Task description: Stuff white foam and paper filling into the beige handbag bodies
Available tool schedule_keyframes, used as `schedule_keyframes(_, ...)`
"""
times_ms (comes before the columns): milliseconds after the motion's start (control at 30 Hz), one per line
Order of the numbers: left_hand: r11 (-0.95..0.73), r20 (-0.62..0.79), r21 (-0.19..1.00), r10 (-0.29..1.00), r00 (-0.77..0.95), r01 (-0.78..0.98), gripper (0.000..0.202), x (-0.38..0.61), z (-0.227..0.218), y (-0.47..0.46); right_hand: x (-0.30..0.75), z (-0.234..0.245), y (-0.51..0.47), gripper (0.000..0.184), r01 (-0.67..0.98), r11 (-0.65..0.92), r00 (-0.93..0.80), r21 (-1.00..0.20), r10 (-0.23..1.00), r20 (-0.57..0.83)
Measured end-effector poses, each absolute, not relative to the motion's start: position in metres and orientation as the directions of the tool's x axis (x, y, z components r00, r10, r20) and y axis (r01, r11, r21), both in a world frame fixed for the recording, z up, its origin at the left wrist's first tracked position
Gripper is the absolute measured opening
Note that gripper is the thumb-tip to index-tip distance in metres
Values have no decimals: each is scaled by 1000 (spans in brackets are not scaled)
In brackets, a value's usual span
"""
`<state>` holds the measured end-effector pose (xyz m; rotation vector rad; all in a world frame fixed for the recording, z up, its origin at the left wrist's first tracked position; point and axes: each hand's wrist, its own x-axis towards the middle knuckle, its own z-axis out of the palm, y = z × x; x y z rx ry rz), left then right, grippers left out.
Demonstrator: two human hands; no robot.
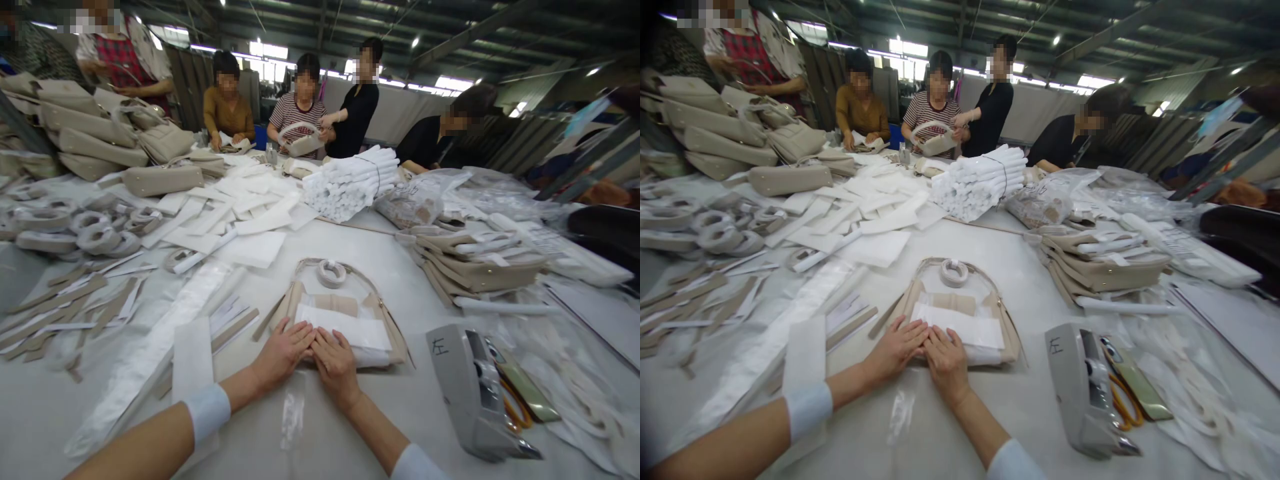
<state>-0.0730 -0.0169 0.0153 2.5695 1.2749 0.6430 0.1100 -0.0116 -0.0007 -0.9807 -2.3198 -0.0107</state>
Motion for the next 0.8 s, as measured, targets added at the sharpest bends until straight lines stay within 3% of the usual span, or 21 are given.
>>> schedule_keyframes(200,-667,331,326,745,580,670,38,-83,-9,-17,131,13,-34,24,535,796,-614,-283,597,517)
schedule_keyframes(300,-692,335,320,722,606,647,37,-88,-10,-14,140,19,-56,25,469,795,-726,-385,595,344)
schedule_keyframes(433,-696,336,326,718,610,640,35,-89,-10,-12,130,13,-69,44,449,743,-796,-496,585,155)
schedule_keyframes(567,-699,344,322,715,608,639,35,-89,-12,-12,115,-1,-73,8,471,729,-743,-497,632,221)
schedule_keyframes(667,-699,356,315,714,602,642,34,-89,-12,-12,111,-8,-81,16,445,672,-668,-592,689,280)
schedule_keyframes(800,-702,364,303,710,603,644,34,-90,-10,-13,110,-9,-91,21,413,529,-557,-741,791,254)
